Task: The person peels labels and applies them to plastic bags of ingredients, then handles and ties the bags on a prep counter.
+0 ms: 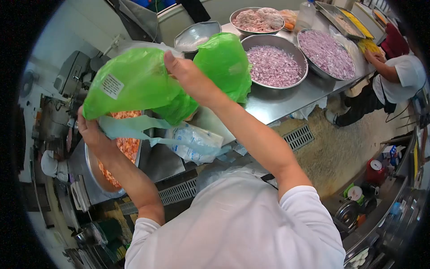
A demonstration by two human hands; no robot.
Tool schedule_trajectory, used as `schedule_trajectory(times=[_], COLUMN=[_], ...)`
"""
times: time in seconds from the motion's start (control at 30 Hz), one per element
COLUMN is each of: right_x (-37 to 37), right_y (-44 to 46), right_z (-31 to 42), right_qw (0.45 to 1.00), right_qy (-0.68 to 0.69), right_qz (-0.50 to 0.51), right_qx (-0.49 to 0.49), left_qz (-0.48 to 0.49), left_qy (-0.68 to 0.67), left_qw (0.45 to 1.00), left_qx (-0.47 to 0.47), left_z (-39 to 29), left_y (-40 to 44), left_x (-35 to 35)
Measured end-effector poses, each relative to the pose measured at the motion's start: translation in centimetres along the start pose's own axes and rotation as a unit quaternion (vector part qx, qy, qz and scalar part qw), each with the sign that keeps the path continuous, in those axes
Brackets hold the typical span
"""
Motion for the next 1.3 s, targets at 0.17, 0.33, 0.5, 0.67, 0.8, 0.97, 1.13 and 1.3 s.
schedule_trajectory(times=[0.17,0.33,0.5,0.67,0.8,0.97,1.13,1.3], right_x=[3.0,3.1,4.5,12.7,12.4,13.3,16.6,18.9], right_y=[-1.1,-7.2,-8.4,-6.5,-5.8,-5.6,-5.9,-3.2], right_z=[4.8,7.0,5.1,2.3,1.8,0.1,-0.6,-3.3], right_qw=[0.988,0.949,0.917,0.957,0.959,0.954,0.951,0.974], right_qy=[0.144,0.034,-0.074,0.025,0.043,0.046,-0.071,0.071], right_qz=[0.044,0.256,0.339,0.148,0.142,0.139,0.207,0.196], right_qx=[-0.035,-0.183,-0.198,-0.248,-0.243,-0.262,-0.22,-0.092], left_qz=[0.162,0.037,0.216,0.382,0.208,0.246,0.202,0.092], left_qy=[0.02,0.148,-0.169,-0.188,-0.191,-0.358,-0.315,-0.399], left_qw=[0.984,0.977,0.89,0.805,0.853,0.773,0.812,0.818], left_qx=[0.074,0.148,0.365,0.413,0.438,0.462,0.448,0.405], left_z=[3.0,4.8,12.3,19.0,19.5,18.1,16.8,18.9], left_y=[-3.3,-2.0,-8.5,-9.8,-9.1,-11.3,-8.0,-3.3], left_x=[-2.1,-4.4,-14.7,-14.4,-17.4,-18.1,-14.6,-14.0])
Point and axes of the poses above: each hand's wrist, its own y-axis towards the middle knuckle, its own x-axis out of the back of the hand, z = x × y, the point moved 7 cm from there along y, towards the middle knuckle, and after that the axes turned 15 degrees about -y, right-handed, at the moved point
